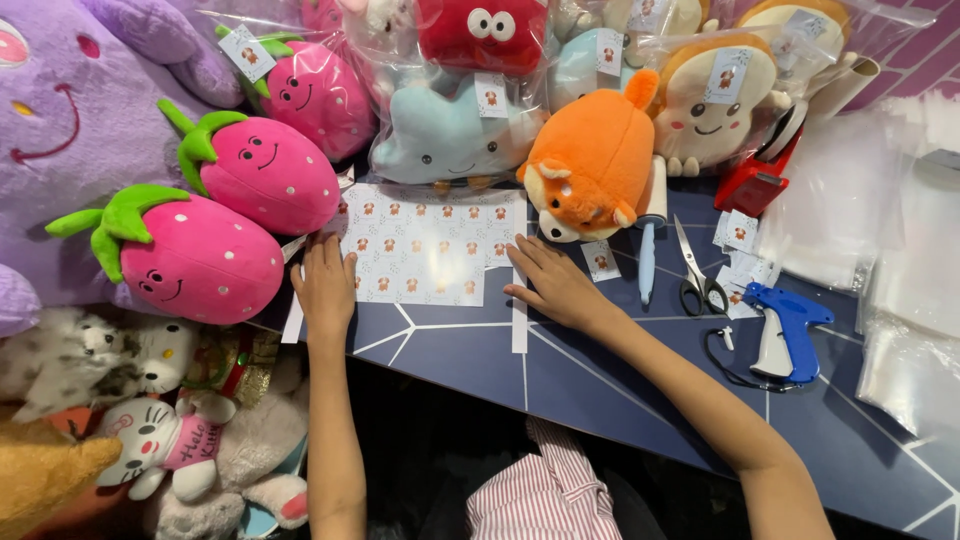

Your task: Cutting a sheet of stickers with scissors and then packaging an orange plush toy into a plastic bag.

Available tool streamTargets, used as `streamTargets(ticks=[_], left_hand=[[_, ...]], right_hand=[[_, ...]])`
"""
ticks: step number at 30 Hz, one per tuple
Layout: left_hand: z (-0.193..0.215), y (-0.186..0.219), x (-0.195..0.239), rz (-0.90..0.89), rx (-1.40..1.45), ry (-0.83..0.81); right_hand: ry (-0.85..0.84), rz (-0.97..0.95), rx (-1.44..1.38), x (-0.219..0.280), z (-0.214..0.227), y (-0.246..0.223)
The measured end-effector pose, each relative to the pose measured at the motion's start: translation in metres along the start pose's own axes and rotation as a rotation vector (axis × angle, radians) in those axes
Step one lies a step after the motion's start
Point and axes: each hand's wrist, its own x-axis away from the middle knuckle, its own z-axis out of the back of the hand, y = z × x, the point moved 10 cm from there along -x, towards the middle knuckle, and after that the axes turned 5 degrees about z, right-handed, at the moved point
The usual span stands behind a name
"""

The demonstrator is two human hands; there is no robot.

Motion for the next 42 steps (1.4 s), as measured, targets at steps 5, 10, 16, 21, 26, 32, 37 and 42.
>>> streamTargets(ticks=[5,10,16,21,26,32,37,42], left_hand=[[0.018,0.017,0.01,-0.066,-0.075,0.184],[0.049,0.07,0.011,-0.137,0.025,0.271],[0.065,0.16,0.009,-0.286,0.268,0.212],[0.052,0.226,0.005,-0.52,0.322,0.215],[0.041,0.283,0.005,-0.732,0.3,0.348],[0.049,0.319,0.021,-0.881,0.402,0.48],[0.036,0.314,0.035,-0.889,0.427,0.525],[0.033,0.308,0.034,-0.869,0.483,0.518]], right_hand=[[0.079,0.037,-0.091,0.025,0.042,-0.021],[0.355,0.057,-0.159,0.063,0.094,-0.007],[0.66,-0.186,-0.203,0.119,0.115,0.077],[0.718,-0.271,-0.089,0.147,0.115,0.103],[0.65,-0.235,0.173,0.139,0.101,0.098],[0.495,-0.179,0.508,0.105,0.076,0.078],[0.393,-0.232,0.649,0.09,0.055,0.085],[0.239,-0.395,0.403,0.091,0.042,0.112]])
